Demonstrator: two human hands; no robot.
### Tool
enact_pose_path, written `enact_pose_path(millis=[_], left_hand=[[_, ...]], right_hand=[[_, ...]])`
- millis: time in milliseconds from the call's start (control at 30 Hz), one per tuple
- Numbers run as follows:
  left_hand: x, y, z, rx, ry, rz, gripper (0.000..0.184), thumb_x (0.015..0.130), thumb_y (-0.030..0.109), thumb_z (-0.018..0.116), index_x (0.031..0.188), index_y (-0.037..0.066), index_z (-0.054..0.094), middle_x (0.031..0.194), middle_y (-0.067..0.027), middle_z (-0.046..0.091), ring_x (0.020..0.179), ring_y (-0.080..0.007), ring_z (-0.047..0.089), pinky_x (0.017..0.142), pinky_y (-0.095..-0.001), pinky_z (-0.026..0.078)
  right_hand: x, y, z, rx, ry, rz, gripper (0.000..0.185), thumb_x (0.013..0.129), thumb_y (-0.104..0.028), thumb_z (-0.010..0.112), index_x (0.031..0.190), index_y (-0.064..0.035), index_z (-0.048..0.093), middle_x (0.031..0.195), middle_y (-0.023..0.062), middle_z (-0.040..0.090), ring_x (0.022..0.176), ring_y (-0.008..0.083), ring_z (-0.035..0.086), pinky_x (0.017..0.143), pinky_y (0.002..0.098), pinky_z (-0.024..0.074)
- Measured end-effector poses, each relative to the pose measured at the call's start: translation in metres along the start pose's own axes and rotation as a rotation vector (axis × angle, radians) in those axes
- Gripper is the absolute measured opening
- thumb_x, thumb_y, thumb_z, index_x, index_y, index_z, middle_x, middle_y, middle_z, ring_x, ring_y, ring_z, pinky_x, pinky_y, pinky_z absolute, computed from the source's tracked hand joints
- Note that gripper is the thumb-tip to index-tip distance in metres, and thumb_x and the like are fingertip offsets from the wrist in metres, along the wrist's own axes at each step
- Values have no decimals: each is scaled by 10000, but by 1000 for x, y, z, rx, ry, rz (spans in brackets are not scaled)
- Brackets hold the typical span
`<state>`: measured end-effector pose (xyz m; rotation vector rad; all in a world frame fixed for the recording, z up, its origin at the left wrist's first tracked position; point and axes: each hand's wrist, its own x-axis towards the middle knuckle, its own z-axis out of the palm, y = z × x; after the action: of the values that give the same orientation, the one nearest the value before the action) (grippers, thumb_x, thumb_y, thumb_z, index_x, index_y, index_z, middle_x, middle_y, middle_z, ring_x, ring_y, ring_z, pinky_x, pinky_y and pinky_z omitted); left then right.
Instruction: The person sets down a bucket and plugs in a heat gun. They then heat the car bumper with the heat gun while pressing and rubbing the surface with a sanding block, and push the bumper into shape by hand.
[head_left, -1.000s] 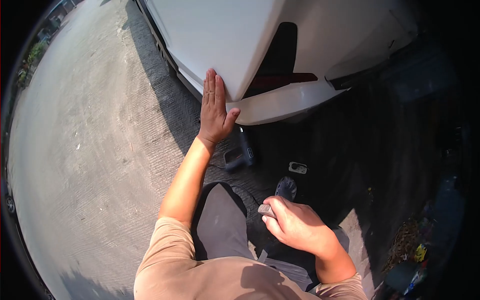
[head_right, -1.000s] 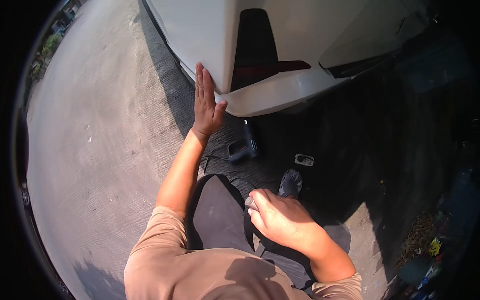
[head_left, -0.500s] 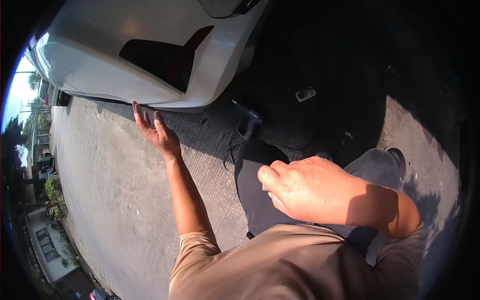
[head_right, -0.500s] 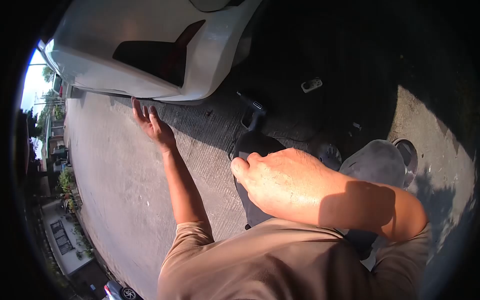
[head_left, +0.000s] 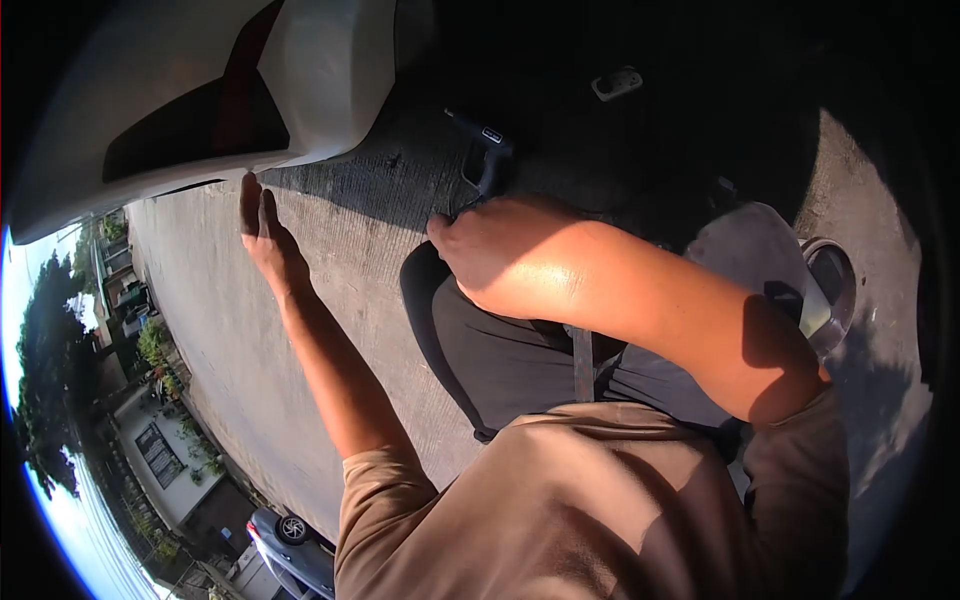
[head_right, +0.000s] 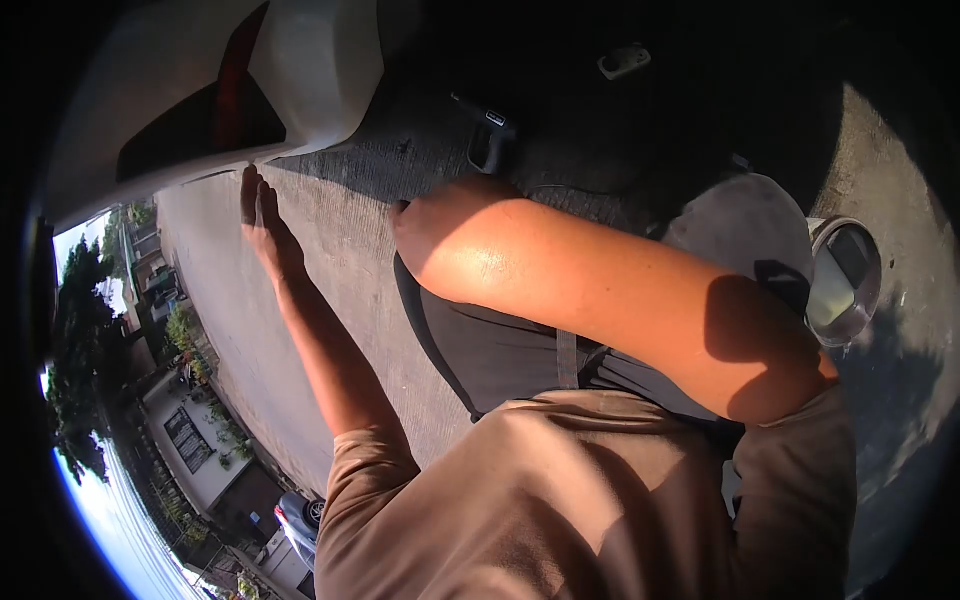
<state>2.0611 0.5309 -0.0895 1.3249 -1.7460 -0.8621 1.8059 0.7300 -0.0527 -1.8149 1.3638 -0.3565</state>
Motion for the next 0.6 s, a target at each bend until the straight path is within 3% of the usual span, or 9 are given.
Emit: enact_pose_path(millis=[67,133,233,300,600], left_hand=[[5,-4,-11,-252,28,-163,420,1019,174,546,1400,-2,522,1415,-204,571,1348,-316,521,1128,-450,400],[22,-23,-32,-222,114,-198,316,1026,229,577,1248,5,588,1151,-158,672,1099,-244,647,937,-360,513],[72,-65,-93,-517,-14,-231,232,1026,312,613,991,84,586,869,-17,579,822,-124,569,713,-275,452],[74,-41,-90,-620,-104,-234,299,1011,378,626,857,137,539,728,47,494,678,-80,473,607,-243,394],[123,-38,-99,-355,-106,-267,352,1015,341,629,768,125,501,673,31,425,612,-90,387,552,-242,321]], right_hand=[[10,6,-7,30,-53,-10,406,871,-32,476,1234,132,549,864,249,714,830,367,725,733,465,583],[21,15,-2,9,-20,-33,409,856,-26,483,1224,134,559,854,240,717,821,353,728,720,468,583],[35,32,3,-43,66,-128,418,839,-32,498,1216,128,584,839,230,719,807,346,729,709,464,582],[37,41,4,-64,91,-152,409,835,-37,504,1199,122,602,829,220,721,792,340,730,694,457,583],[30,67,1,-96,89,-144,404,869,-67,502,1219,101,612,813,193,724,771,324,732,666,443,583]])
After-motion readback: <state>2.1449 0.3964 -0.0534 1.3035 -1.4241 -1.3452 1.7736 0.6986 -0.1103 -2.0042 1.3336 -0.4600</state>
